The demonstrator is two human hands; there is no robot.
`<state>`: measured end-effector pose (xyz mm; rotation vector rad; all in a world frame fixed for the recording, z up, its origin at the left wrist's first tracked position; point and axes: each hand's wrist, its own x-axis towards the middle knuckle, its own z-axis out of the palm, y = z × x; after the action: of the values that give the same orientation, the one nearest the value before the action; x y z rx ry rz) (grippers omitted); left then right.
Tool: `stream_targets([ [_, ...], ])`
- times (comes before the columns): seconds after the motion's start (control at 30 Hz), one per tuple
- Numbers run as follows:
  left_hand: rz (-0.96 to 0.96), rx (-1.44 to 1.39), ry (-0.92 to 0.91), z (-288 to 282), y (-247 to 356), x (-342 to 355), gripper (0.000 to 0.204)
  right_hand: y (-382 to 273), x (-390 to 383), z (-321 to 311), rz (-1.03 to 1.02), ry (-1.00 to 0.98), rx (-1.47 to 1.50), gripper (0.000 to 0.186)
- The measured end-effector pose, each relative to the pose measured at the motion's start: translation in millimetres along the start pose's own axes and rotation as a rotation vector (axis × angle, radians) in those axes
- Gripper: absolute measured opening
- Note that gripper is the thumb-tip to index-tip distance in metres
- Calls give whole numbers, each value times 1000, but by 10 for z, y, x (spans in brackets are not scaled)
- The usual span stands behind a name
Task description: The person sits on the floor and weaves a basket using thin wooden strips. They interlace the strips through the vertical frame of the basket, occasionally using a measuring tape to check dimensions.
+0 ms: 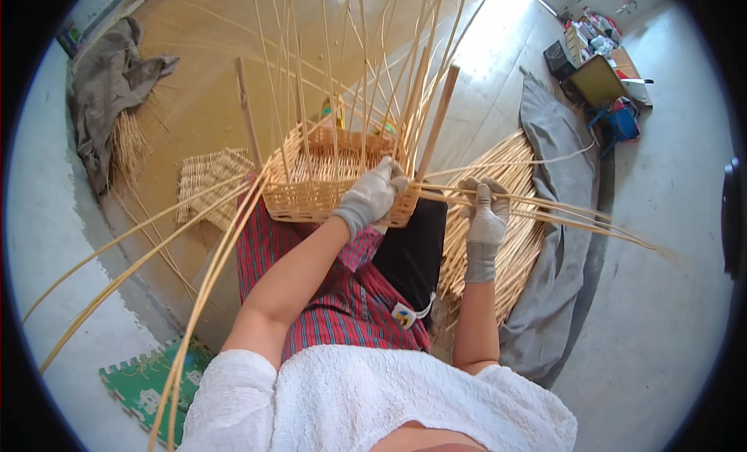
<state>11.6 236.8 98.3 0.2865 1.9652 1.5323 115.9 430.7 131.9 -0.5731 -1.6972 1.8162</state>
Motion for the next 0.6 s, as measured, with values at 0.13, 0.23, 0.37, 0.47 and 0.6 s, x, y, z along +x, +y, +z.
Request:
stream_targets([
  [0.13, 241, 284, 249, 203, -337, 187, 22, -339, 564, 823, -609, -298, -561, 50],
  [0.23, 128, 232, 205, 210, -71, 153, 25, -586, 951, 1261, -493, -291, -559, 62],
  [0.37, 2, -199, 112, 140, -117, 69, 14, -487, 846, 725, -316, -125, 272, 49],
  [0.47, 214, -339, 232, 275, -73, -68, 40, 238, 623, -27, -356, 115, 78, 34],
  [0.6, 865, 610, 488, 296, 151, -387, 78, 530, 547, -292, -268, 164, -57, 32],
])
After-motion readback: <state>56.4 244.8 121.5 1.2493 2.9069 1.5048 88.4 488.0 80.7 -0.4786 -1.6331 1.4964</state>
